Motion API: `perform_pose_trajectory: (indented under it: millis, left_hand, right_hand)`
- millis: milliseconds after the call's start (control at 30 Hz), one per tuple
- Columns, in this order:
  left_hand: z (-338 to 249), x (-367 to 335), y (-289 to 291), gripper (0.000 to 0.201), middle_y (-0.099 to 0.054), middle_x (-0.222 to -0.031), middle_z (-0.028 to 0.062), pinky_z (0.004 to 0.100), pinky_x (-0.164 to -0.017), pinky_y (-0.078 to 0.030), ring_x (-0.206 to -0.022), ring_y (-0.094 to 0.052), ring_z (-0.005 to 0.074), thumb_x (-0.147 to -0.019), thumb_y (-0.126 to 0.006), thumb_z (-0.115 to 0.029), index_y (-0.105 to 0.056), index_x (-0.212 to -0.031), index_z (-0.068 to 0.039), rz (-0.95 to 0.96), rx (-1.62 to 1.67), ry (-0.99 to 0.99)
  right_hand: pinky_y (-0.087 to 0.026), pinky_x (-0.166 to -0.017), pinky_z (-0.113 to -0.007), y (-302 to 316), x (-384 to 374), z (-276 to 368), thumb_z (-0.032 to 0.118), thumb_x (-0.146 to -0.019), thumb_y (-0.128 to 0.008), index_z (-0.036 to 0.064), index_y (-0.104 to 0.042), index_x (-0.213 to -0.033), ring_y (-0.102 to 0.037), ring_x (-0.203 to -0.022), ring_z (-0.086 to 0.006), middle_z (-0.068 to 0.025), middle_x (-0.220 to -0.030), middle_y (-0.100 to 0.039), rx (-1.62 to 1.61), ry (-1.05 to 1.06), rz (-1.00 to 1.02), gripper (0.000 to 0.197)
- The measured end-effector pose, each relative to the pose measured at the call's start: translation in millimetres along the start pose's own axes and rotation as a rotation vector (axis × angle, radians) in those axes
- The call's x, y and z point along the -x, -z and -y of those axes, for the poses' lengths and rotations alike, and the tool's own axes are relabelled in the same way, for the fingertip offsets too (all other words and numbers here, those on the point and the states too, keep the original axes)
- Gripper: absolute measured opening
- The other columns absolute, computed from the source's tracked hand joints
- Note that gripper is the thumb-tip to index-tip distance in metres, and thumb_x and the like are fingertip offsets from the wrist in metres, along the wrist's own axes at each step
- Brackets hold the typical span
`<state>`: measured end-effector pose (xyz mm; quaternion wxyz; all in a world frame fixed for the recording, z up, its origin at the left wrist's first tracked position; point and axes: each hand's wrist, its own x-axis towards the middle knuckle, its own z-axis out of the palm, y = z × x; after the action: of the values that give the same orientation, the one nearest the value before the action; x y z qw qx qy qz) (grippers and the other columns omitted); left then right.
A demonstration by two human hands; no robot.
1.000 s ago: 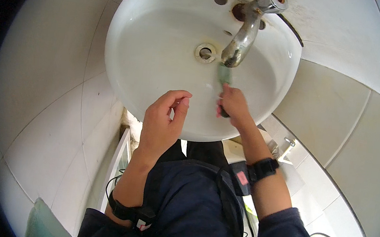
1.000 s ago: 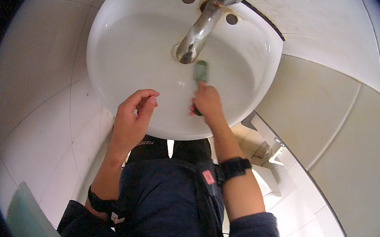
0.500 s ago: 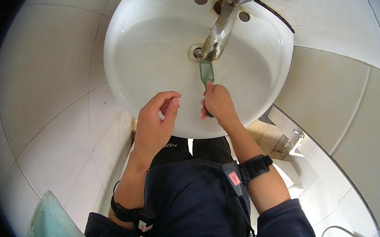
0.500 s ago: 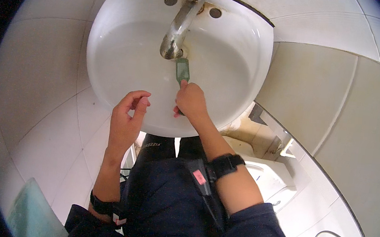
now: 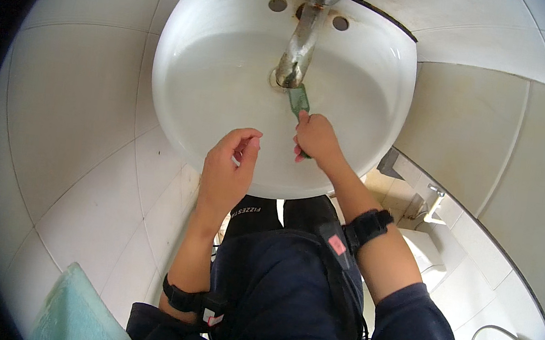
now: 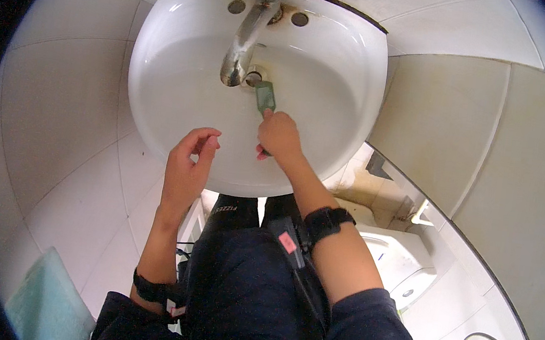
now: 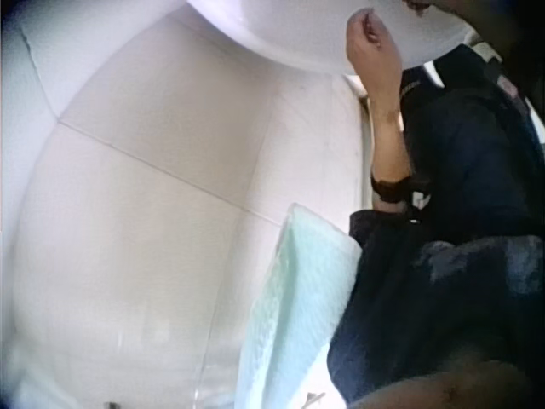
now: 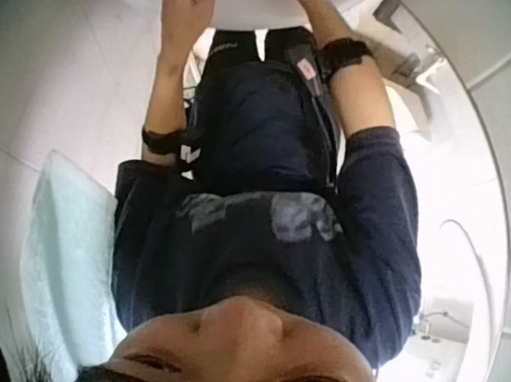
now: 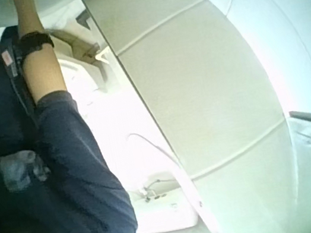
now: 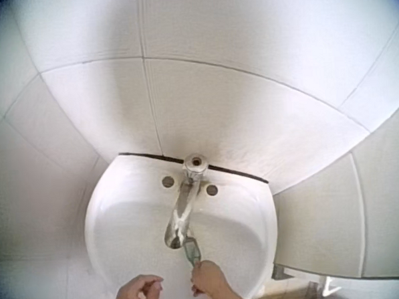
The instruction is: Scrubbing a bathroom sink with a brush and cleaning product and then rinsing it.
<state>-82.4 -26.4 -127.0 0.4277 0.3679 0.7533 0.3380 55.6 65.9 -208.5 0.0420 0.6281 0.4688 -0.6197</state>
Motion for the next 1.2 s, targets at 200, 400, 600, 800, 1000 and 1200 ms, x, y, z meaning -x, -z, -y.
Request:
perform_pose_trajectory:
  millis: [200, 400, 600, 800, 1000, 1200]
  left_hand:
    - [-6.2, -9.7, -2.9, 0.017, -0.063, -0.081, 0.0061, 0.0253, -0.058, -0.043, -0.068, -0.052, 0.0129, -0.09, -0.054, -0.014, -0.062, -0.099, -0.002, 0.004, -0.043, 0.027]
    - [-5.7, -14.4, -8.2, 0.018, -0.063, -0.081, 0.0052, 0.025, -0.058, -0.043, -0.069, -0.051, 0.0122, -0.09, -0.054, -0.015, -0.062, -0.099, -0.002, 0.025, -0.067, -0.016]
    - [7.8, -7.7, -12.3, 0.018, -0.063, -0.081, 0.0059, 0.0248, -0.058, -0.043, -0.068, -0.052, 0.0126, -0.09, -0.054, -0.014, -0.062, -0.099, -0.001, 0.037, -0.046, 0.02]
    - [26.5, -31.5, -20.9, 0.019, -0.063, -0.086, 0.0118, 0.0295, -0.063, -0.046, -0.069, -0.056, 0.0204, -0.088, -0.054, -0.012, -0.061, -0.102, -0.001, 0.055, -0.168, -0.063]
    - [52.9, -101.0, -59.2, 0.021, -0.059, -0.099, 0.0174, 0.0445, -0.077, -0.047, -0.085, -0.058, 0.0346, -0.087, -0.05, -0.009, -0.057, -0.105, -0.002, 0.127, -0.578, -0.221]
    - [71.9, -111.9, -66.5, 0.017, -0.057, -0.098, 0.0184, 0.0451, -0.08, -0.046, -0.092, -0.056, 0.0348, -0.086, -0.052, -0.01, -0.056, -0.099, -0.002, 0.085, -0.627, -0.338]
  right_hand:
    - [-0.048, -0.038, -0.034, 11.5, -9.3, 6.2, 0.027, -0.096, -0.037, -0.0065, -0.049, -0.076, -0.051, -0.041, -0.0191, -0.0093, -0.057, -0.049, -0.038, -0.067, 0.128, 0.041]
    - [-0.045, -0.039, -0.034, 15.6, -23.4, 11.6, 0.025, -0.096, -0.038, -0.0052, -0.047, -0.074, -0.049, -0.04, -0.0186, -0.0084, -0.056, -0.049, -0.158, -0.023, 0.038, 0.039]
    - [-0.043, -0.039, -0.034, 14.7, -20.5, 11.0, 0.024, -0.096, -0.041, -0.0048, -0.047, -0.067, -0.049, -0.039, -0.0207, -0.0106, -0.052, -0.048, -0.093, -0.046, 0.077, 0.041]
    - [-0.041, -0.036, -0.034, 21.8, -9.2, 10.7, 0.026, -0.095, -0.041, -0.0064, -0.05, -0.069, -0.05, -0.04, -0.0215, -0.0105, -0.051, -0.048, 0.041, -0.043, 0.126, 0.043]
    - [-0.046, -0.039, -0.035, 45.1, 34.9, -1.9, 0.029, -0.096, -0.035, -0.0058, -0.051, -0.066, -0.055, -0.038, -0.0237, -0.0124, -0.049, -0.053, -0.029, 0.014, 0.003, 0.048]
    - [-0.036, -0.033, -0.029, 59.7, 80.0, -23.0, 0.032, -0.096, -0.039, -0.0006, -0.047, -0.079, -0.041, -0.035, -0.013, -0.0038, -0.054, -0.044, -0.232, -0.109, 0.037, 0.038]
